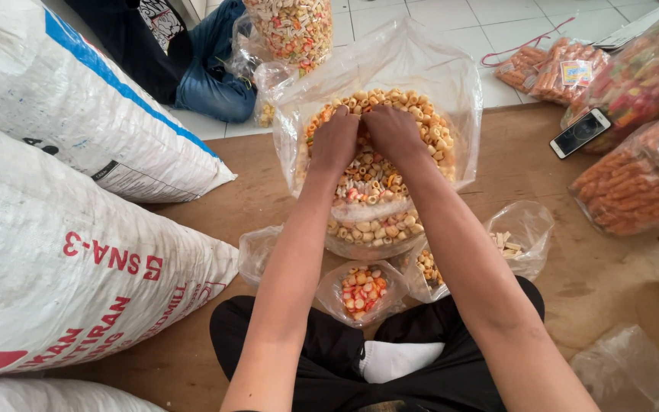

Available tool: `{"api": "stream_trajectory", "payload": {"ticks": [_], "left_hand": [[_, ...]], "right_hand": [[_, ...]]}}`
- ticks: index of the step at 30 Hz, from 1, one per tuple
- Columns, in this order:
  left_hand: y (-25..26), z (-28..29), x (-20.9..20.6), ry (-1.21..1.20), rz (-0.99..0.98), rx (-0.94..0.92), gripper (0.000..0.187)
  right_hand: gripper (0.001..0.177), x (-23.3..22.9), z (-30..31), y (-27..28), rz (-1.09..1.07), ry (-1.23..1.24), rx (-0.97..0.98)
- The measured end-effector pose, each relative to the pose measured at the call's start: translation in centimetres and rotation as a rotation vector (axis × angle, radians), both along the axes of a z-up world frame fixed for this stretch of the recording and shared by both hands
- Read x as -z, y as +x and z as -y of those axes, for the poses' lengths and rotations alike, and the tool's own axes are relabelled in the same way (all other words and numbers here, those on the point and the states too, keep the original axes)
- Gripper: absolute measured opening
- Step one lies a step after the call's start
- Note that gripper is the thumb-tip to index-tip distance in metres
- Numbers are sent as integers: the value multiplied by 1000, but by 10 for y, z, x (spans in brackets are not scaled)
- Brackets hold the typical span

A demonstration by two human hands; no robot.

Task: The person sits on the floor and sorts small ring-shaped snacks from a large clear bag into smaller clear bags. They use both hands to pick and place the snacks, occasionally adjusting the bags. Another person is visible in the background performing a similar task.

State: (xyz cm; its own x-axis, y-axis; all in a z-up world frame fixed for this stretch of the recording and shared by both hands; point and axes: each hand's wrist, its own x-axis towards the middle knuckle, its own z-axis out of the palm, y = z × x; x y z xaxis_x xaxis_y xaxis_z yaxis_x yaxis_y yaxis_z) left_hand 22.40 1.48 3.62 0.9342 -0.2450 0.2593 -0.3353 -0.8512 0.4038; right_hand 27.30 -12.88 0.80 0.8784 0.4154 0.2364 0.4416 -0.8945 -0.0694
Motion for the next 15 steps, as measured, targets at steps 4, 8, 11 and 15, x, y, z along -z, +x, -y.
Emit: {"api": "stream_trajectory", "payload": {"ticks": [4,8,11,15], "left_hand": [[-2,6,6,157,41,-20,15],[4,3,13,125,84,3,8],[2,-3,3,34,84,19,7],[-52,3,-53,-76,11,23,3]], "right_hand": [[14,15,0,8,-29,5,4],[8,17,2,14,8,-19,41],[8,4,5,9,5,-31,67],[12,-32,8,-20,-13,68,81]]}}
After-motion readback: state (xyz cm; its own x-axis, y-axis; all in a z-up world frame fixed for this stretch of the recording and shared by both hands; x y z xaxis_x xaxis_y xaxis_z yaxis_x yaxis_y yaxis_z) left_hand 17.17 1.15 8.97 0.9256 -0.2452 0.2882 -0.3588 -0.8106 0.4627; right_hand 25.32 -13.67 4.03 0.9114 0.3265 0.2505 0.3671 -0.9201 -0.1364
